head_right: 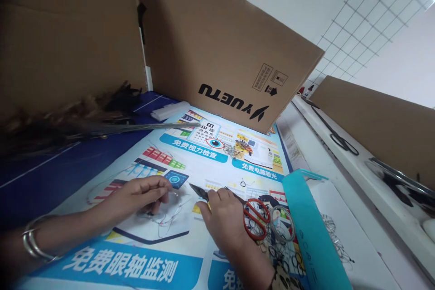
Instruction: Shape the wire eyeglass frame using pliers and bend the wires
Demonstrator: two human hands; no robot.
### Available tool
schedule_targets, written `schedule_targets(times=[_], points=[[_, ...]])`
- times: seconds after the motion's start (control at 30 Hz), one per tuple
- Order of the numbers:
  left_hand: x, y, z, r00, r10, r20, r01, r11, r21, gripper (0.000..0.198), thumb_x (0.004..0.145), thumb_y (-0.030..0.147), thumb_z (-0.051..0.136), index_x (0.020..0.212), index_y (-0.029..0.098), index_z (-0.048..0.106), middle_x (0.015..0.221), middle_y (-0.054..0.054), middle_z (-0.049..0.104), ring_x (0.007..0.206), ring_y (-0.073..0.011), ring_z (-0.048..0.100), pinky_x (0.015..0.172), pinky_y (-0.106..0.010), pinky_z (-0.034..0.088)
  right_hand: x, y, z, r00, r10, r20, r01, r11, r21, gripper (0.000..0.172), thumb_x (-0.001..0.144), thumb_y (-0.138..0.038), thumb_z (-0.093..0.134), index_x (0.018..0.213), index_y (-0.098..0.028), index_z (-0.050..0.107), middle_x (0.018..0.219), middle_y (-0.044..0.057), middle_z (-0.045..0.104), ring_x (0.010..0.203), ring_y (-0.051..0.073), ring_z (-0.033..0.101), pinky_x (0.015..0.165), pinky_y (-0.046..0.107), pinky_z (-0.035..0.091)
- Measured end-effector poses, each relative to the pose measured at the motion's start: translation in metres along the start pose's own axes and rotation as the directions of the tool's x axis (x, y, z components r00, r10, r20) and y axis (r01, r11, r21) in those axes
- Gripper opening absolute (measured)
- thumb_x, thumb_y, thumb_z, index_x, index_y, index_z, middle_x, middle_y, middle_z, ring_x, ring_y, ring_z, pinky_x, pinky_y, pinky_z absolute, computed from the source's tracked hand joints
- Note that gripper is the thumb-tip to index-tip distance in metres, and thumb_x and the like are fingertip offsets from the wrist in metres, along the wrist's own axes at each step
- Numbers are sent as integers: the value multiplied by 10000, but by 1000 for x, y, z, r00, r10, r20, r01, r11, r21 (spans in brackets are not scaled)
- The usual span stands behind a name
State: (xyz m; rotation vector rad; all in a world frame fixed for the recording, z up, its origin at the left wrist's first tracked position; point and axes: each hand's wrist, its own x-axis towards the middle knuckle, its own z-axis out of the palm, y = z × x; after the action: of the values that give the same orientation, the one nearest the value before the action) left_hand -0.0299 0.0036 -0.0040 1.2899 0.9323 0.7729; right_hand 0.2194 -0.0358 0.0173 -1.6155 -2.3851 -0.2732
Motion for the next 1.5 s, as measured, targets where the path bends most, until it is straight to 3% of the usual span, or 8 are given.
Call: schedule_targets(times=[0.1,0.23,0.33,0.63,0.9,1.07,1.2,1.5], points=[[-1,-3,2,996,59,70,-62,998,34,199,876,371,587,874,190,671,753,-21,668,597,-137,589,542,-233,431,-1,-7,-1,999,-14,-46,16,999,47,197,928,-380,617,942,-188,665,847,63,682,800,214,633,672,291,450],[-2,-4,4,991,115,70,-117,993,27,187,868,367,601,891,203,689,1085,-69,661,611,-122,608,547,-244,474,-4,-10,2,997,-15,-79,18,999,49,204,939,-383,594,912,-191,658,831,57,670,789,211,625,666,295,440],[-3,-4,4,989,135,53,-136,991,17,209,886,386,596,922,207,700,1158,-77,628,631,-123,612,562,-251,500,-6,-11,3,996,-30,-82,33,999,30,209,951,-380,574,936,-189,657,827,60,664,795,217,618,669,303,437],[-3,-6,0,994,98,48,-99,994,33,250,913,406,573,1003,202,687,693,-10,641,633,-163,584,576,-257,475,-7,-14,1,993,-72,-89,70,997,-24,200,956,-364,556,905,-190,641,792,58,642,760,229,597,633,325,418],[-4,-5,-2,987,142,69,-149,984,95,197,907,338,555,943,185,674,921,-38,620,654,-134,566,598,-254,460,-8,0,-3,997,-80,22,73,967,244,171,909,-368,616,921,-202,655,863,57,677,811,211,616,708,295,450],[-4,-2,-2,971,166,172,-185,977,105,168,917,295,537,925,187,666,867,-18,586,654,-125,554,611,-242,453,-1,6,-11,992,-12,124,-48,882,468,106,890,-305,639,903,-204,668,819,24,672,767,170,614,666,245,429],[-5,-4,-1,945,185,269,-232,960,156,190,950,291,506,904,192,662,878,-20,587,679,-122,564,631,-229,463,4,2,-19,971,-60,232,-68,858,508,164,883,-292,645,749,-200,625,700,-14,594,678,140,562,591,224,361],[-7,6,2,943,158,293,-237,937,256,222,935,312,504,834,173,645,772,-6,585,621,-114,538,575,-212,425,2,0,-15,952,-60,299,-101,862,497,147,890,-298,637,778,-204,638,762,-1,651,729,147,600,626,222,363]])
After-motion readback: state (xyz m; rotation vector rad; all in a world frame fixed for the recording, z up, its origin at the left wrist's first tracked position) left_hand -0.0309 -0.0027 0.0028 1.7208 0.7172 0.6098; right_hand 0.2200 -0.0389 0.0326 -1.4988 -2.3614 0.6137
